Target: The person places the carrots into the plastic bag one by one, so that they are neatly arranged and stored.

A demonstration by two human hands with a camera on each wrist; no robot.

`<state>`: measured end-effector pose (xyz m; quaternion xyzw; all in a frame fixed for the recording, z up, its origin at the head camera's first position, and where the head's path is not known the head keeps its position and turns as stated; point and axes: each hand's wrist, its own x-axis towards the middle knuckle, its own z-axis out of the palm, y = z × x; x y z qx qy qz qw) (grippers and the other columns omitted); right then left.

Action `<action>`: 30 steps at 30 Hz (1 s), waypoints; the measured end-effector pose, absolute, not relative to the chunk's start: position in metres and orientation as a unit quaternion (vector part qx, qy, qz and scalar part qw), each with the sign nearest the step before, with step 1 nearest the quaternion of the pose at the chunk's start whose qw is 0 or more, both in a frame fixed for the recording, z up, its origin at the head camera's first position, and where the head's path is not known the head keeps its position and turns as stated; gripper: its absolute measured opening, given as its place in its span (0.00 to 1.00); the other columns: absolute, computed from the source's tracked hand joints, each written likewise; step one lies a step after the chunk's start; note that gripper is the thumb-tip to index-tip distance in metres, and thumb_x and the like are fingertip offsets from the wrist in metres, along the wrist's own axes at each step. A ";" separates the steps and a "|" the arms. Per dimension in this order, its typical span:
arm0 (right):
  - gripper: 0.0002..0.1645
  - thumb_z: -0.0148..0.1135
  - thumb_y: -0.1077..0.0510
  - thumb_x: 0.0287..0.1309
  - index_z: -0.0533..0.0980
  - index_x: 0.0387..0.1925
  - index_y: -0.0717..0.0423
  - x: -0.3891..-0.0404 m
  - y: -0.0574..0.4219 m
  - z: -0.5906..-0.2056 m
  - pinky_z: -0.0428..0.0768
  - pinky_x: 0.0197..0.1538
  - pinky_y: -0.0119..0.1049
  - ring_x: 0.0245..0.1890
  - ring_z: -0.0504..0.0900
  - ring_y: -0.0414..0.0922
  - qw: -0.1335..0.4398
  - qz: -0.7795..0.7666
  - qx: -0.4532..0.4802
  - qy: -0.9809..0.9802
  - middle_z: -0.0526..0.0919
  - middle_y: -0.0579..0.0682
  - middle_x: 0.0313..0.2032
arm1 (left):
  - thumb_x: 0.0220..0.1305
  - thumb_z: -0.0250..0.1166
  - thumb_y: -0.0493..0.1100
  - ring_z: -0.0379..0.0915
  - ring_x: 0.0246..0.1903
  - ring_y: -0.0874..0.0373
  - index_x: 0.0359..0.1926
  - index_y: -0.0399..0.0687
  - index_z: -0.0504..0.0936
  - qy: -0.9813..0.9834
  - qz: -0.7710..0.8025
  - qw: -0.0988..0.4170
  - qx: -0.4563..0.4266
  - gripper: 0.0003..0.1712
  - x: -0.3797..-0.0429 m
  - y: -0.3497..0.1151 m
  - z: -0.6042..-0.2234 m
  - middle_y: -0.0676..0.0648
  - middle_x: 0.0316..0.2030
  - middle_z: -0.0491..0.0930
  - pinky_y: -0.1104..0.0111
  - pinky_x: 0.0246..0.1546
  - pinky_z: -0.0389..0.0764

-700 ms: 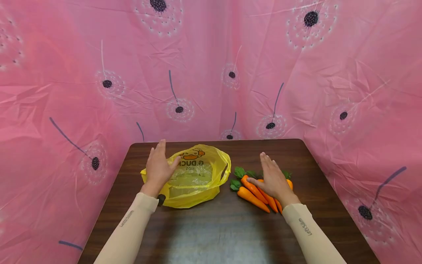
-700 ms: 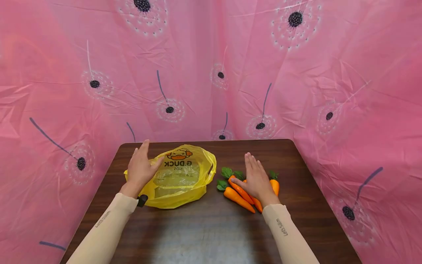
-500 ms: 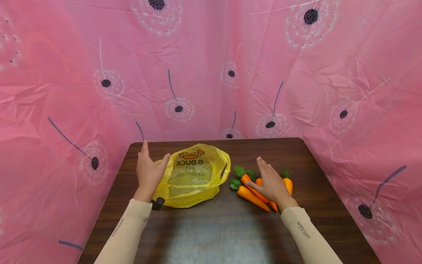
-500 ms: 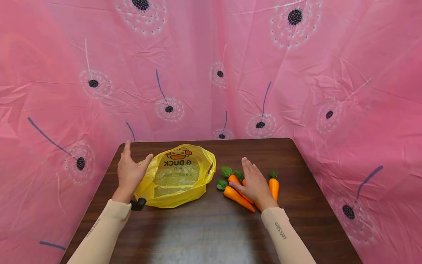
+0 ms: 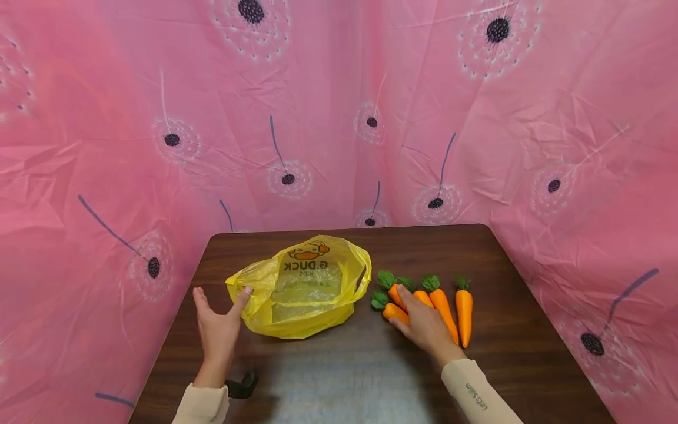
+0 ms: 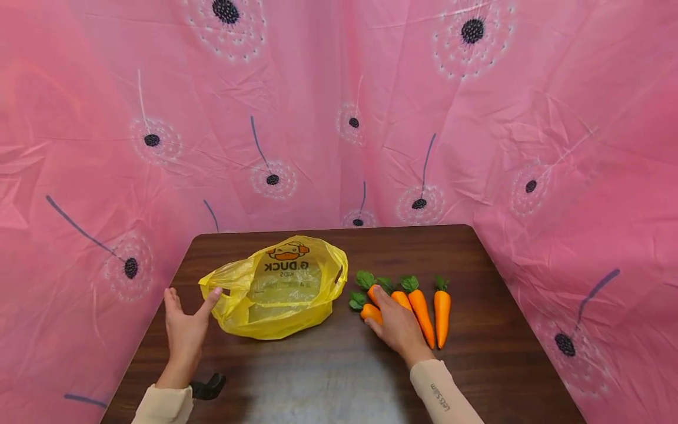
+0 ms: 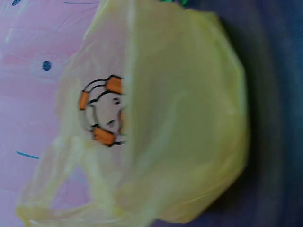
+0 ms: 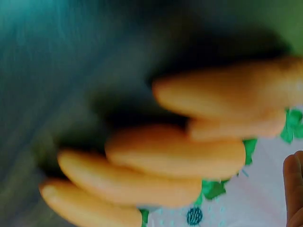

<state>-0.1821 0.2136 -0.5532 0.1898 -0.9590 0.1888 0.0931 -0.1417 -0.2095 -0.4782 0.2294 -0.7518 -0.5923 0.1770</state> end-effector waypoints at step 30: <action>0.32 0.79 0.61 0.50 0.80 0.58 0.61 -0.162 0.196 -0.585 0.81 0.53 0.52 0.52 0.83 0.54 0.073 0.190 0.157 -0.967 0.84 0.55 0.55 | 0.70 0.67 0.51 0.68 0.59 0.49 0.72 0.41 0.64 -0.700 -0.666 0.075 0.244 0.37 -0.149 -0.182 -0.537 0.40 0.63 0.70 0.73 0.50 0.72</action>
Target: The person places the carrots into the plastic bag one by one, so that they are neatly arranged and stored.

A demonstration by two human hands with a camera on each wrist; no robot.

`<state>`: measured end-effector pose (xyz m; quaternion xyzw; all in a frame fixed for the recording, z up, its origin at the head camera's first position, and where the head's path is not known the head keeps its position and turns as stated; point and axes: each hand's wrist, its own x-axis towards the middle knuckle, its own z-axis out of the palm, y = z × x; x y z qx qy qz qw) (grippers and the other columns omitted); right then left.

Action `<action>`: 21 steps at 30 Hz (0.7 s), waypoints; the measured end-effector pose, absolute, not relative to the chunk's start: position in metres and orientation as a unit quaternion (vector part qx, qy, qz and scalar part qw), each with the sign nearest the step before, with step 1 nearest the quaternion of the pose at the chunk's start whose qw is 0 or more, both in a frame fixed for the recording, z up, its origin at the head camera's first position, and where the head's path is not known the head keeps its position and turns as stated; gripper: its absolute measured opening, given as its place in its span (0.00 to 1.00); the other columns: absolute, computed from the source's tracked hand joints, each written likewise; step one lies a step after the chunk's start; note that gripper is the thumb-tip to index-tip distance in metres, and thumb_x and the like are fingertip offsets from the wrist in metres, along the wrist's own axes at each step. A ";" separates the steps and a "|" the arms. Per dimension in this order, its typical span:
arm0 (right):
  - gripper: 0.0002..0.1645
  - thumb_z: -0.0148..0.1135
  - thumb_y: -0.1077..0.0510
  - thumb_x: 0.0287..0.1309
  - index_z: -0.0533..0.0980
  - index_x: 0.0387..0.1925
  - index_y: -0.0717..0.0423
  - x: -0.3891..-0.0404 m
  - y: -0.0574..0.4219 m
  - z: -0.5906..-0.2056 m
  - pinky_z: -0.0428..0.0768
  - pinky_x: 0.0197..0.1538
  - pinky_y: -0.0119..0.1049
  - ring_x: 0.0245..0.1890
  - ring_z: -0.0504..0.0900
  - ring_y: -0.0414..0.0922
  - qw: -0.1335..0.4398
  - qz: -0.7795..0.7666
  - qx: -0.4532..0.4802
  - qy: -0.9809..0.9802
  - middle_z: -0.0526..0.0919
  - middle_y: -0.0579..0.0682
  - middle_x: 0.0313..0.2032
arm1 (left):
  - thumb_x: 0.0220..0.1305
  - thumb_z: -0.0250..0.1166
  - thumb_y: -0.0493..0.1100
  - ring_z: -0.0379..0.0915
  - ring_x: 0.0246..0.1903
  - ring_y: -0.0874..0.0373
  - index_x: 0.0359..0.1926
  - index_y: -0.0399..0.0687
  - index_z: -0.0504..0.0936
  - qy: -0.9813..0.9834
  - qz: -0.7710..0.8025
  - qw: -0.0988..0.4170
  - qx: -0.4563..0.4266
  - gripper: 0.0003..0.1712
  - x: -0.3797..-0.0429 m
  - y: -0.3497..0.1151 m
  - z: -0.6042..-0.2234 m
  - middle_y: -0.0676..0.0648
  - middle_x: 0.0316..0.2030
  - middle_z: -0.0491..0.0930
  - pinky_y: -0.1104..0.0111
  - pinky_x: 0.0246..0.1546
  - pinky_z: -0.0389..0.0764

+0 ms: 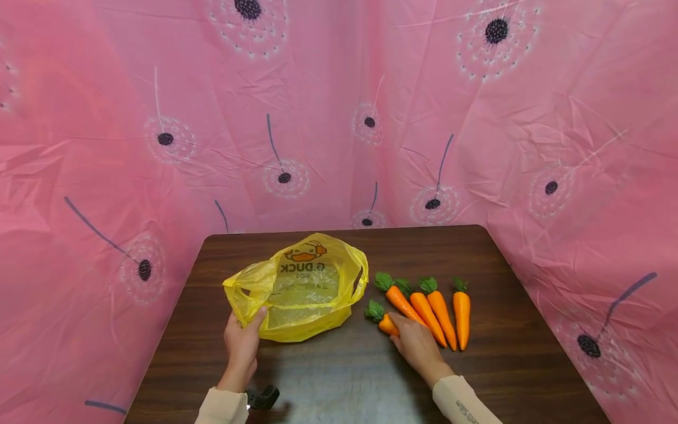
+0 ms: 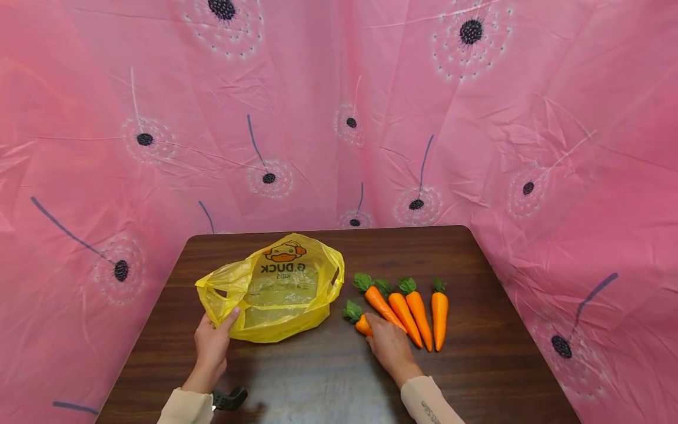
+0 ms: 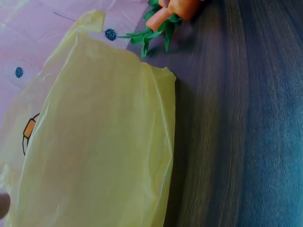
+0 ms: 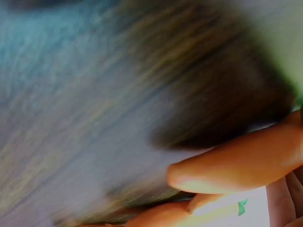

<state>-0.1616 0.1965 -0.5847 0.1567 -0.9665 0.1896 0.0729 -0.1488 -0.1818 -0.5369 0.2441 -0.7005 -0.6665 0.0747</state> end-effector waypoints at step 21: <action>0.27 0.76 0.60 0.55 0.81 0.57 0.54 -0.141 0.178 -0.540 0.80 0.54 0.47 0.52 0.82 0.48 -0.145 0.336 0.241 -0.899 0.85 0.49 0.53 | 0.72 0.61 0.33 0.66 0.62 0.40 0.69 0.29 0.65 -0.685 -0.667 0.083 0.281 0.28 -0.153 -0.179 -0.544 0.31 0.64 0.69 0.47 0.65 0.68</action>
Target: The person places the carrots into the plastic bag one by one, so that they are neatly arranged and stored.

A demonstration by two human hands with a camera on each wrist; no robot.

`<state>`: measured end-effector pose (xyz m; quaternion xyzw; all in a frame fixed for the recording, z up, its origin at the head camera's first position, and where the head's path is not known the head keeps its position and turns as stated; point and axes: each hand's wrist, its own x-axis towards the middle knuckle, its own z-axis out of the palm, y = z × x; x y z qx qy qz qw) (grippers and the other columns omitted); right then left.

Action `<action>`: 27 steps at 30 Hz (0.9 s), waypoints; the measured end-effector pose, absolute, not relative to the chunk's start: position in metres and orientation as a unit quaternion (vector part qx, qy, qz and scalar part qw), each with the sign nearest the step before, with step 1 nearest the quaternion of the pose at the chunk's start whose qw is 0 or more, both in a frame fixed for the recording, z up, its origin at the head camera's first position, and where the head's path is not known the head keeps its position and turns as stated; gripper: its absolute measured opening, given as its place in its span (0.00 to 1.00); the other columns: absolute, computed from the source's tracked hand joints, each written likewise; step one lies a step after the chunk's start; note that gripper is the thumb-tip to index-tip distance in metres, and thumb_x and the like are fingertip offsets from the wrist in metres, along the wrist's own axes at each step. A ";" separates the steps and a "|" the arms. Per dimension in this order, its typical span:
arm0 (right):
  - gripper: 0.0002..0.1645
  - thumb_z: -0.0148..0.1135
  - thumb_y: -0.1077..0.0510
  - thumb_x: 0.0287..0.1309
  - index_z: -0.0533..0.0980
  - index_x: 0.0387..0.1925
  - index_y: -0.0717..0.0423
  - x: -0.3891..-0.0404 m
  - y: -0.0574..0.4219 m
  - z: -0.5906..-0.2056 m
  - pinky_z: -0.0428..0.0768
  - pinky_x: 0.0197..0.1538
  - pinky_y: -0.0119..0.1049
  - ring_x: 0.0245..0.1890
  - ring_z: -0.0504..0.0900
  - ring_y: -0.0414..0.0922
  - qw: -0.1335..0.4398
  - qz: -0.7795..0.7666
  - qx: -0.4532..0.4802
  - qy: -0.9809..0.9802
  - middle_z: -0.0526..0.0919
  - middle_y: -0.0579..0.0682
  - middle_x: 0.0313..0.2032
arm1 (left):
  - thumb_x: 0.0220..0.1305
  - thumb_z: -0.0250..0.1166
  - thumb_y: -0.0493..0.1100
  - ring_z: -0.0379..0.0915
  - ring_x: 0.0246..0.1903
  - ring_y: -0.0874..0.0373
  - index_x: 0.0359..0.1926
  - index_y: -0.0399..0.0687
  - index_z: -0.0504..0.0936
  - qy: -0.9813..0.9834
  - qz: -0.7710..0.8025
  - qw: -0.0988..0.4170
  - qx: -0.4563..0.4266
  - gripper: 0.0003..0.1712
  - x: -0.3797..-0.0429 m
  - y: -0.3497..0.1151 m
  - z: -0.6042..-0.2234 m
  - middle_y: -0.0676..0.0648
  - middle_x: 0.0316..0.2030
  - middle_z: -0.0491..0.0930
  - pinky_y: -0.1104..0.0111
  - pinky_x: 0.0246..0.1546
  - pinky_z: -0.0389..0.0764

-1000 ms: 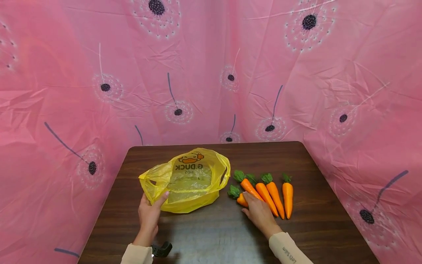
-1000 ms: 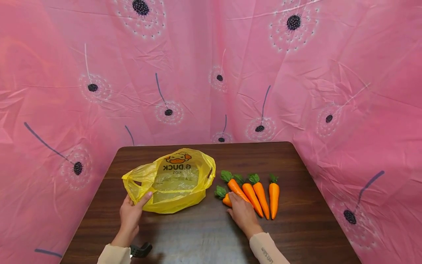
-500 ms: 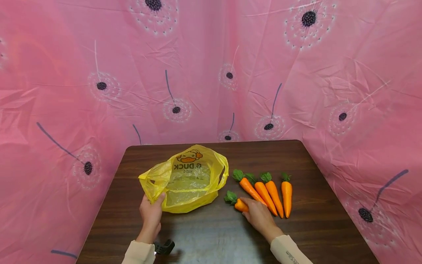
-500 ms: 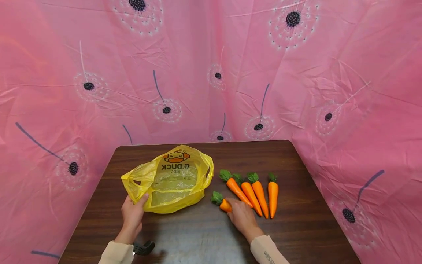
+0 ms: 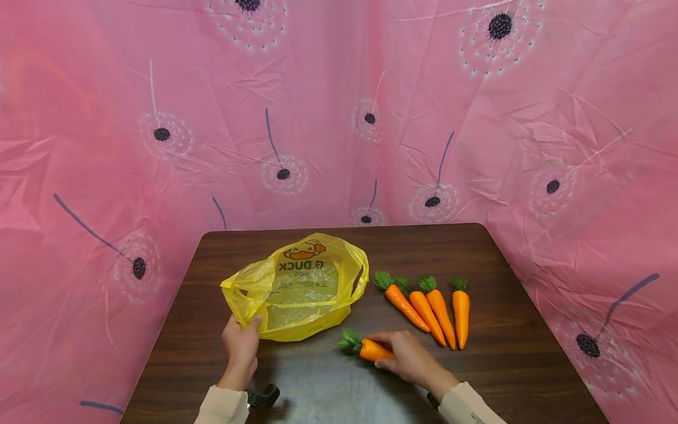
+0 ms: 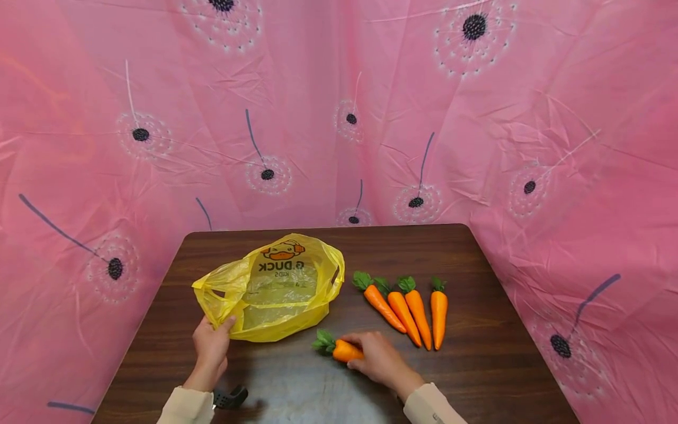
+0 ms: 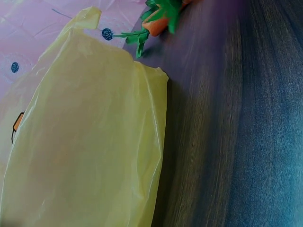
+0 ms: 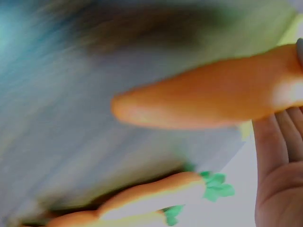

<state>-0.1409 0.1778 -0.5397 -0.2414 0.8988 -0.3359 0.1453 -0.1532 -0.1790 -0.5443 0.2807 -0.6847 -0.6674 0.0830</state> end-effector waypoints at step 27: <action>0.33 0.62 0.64 0.69 0.63 0.71 0.67 -0.211 0.043 -0.461 0.77 0.61 0.47 0.57 0.80 0.53 0.252 -0.777 -0.046 0.575 0.75 0.63 0.64 | 0.75 0.59 0.36 0.70 0.60 0.37 0.65 0.29 0.71 -0.690 -0.662 0.067 0.285 0.23 -0.151 -0.179 -0.551 0.30 0.61 0.74 0.44 0.61 0.71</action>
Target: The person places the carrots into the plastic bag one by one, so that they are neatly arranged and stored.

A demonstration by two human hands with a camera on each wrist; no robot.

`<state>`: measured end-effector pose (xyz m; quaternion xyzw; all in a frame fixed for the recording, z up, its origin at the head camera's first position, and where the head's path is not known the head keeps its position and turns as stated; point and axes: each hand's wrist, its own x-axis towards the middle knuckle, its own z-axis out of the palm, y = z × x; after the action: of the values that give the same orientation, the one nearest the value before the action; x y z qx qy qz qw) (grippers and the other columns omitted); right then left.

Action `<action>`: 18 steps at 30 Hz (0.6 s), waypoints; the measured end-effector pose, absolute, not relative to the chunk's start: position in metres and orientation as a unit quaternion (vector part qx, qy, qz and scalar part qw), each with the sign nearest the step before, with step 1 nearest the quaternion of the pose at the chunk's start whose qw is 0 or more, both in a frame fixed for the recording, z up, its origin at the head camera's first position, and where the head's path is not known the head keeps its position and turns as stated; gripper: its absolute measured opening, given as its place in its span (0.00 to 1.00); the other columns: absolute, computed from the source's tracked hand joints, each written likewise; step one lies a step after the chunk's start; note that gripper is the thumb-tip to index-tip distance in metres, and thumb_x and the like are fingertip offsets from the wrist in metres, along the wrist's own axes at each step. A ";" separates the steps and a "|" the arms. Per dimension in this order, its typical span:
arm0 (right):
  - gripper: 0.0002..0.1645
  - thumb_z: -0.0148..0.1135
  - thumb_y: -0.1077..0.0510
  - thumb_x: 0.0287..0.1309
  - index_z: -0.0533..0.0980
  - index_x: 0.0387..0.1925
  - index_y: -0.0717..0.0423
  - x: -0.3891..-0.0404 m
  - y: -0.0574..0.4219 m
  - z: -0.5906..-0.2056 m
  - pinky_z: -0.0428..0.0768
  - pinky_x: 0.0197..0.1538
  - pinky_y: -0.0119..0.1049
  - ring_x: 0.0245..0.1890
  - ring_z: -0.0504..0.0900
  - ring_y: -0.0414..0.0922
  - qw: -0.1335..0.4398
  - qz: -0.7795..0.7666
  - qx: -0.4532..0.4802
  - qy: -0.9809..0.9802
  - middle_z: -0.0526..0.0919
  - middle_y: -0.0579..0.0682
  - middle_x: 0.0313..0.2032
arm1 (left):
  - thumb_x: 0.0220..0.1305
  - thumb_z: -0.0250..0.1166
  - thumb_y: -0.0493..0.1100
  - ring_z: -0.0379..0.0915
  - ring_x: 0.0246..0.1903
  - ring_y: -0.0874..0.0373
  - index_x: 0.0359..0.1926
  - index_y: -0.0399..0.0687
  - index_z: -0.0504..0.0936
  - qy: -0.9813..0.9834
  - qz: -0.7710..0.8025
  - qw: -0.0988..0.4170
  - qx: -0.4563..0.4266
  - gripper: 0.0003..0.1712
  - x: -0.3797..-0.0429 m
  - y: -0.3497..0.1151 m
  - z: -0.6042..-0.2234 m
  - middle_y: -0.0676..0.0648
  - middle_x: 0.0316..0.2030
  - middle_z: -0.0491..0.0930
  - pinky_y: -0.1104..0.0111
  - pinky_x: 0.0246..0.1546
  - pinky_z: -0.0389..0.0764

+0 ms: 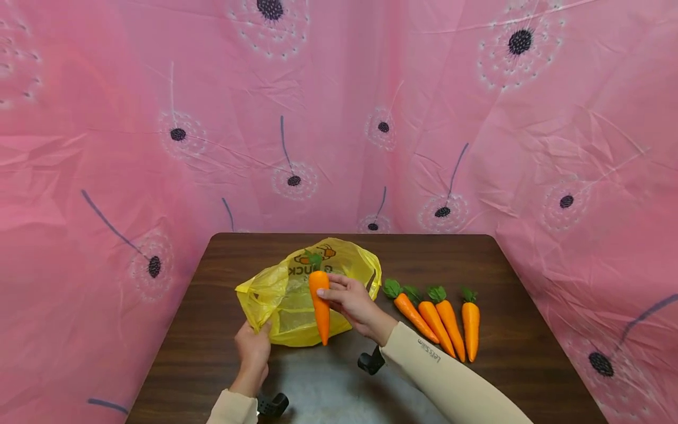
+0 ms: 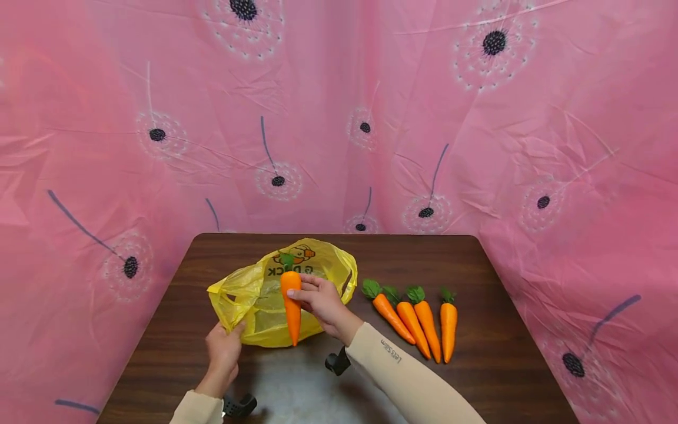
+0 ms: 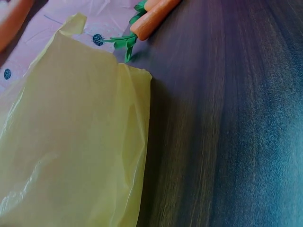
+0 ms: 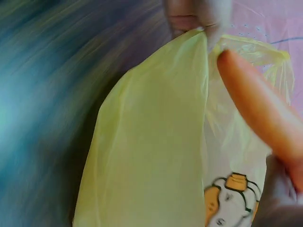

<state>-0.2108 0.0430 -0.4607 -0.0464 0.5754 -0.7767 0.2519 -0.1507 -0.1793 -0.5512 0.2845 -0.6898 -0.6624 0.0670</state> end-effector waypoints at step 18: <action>0.28 0.62 0.65 0.68 0.68 0.66 0.70 -0.246 -0.020 -0.491 0.75 0.62 0.53 0.58 0.79 0.58 0.245 -0.771 0.095 0.579 0.78 0.65 0.57 | 0.73 0.60 0.35 0.77 0.51 0.41 0.58 0.29 0.77 -0.697 -0.654 0.118 0.269 0.17 -0.146 -0.170 -0.555 0.33 0.53 0.80 0.50 0.52 0.79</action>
<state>-0.2456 -0.0196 -0.4906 0.0950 0.5794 -0.7715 0.2452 -0.1464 -0.1701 -0.5553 0.2685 -0.6970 -0.6543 0.1185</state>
